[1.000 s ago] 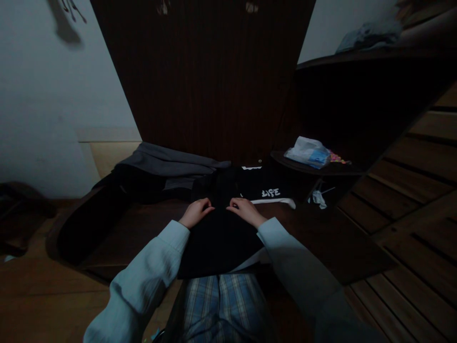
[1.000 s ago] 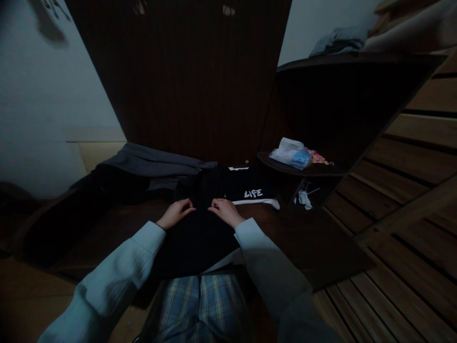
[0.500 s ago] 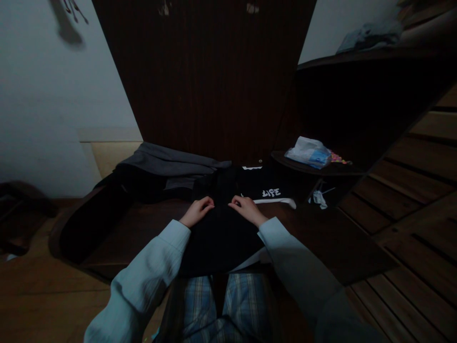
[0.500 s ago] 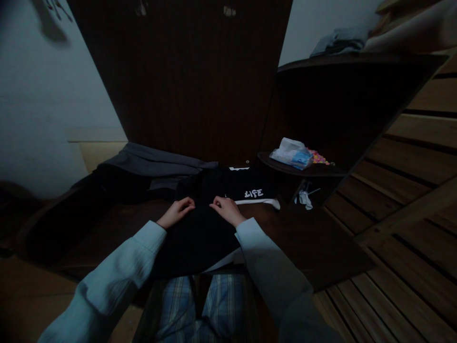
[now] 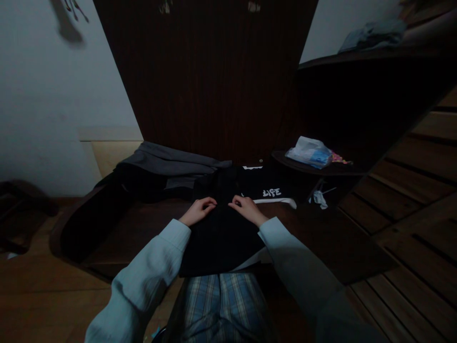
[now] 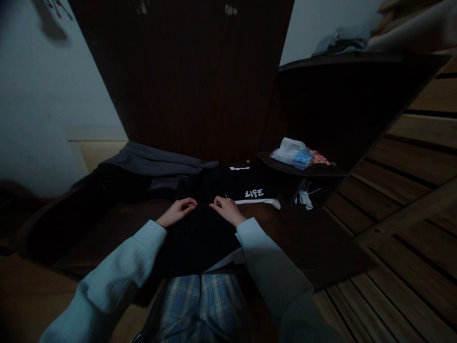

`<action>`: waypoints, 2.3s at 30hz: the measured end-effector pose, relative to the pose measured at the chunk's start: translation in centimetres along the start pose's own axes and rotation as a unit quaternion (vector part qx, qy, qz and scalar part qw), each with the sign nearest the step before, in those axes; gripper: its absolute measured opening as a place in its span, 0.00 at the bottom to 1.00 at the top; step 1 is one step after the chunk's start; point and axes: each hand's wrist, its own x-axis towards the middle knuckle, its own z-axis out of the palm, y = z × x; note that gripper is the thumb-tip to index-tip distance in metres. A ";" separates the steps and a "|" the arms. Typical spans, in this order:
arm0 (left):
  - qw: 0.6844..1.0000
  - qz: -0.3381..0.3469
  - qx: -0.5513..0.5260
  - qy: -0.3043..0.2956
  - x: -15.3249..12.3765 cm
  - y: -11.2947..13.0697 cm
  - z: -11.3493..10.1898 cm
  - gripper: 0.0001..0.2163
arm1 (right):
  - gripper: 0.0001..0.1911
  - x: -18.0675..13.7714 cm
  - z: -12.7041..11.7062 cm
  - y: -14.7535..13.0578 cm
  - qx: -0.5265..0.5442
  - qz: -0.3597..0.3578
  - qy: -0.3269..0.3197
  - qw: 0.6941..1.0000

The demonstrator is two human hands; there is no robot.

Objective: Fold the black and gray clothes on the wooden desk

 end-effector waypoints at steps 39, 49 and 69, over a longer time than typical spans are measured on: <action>0.941 0.044 0.291 -0.164 -15.4 3.2 -2.4 0.40 | 0.20 -14.0 -5.8 -0.3 -0.020 -0.083 -0.132 0.988; 0.887 0.090 0.440 -0.101 -16.8 0.7 -0.4 0.35 | 0.36 -17.0 -3.7 -1.1 -0.172 -0.114 -0.102 0.973; 0.883 0.178 0.433 -0.019 -17.2 0.0 0.0 0.23 | 0.20 -15.4 -3.4 -1.7 -0.076 -0.191 -0.076 0.976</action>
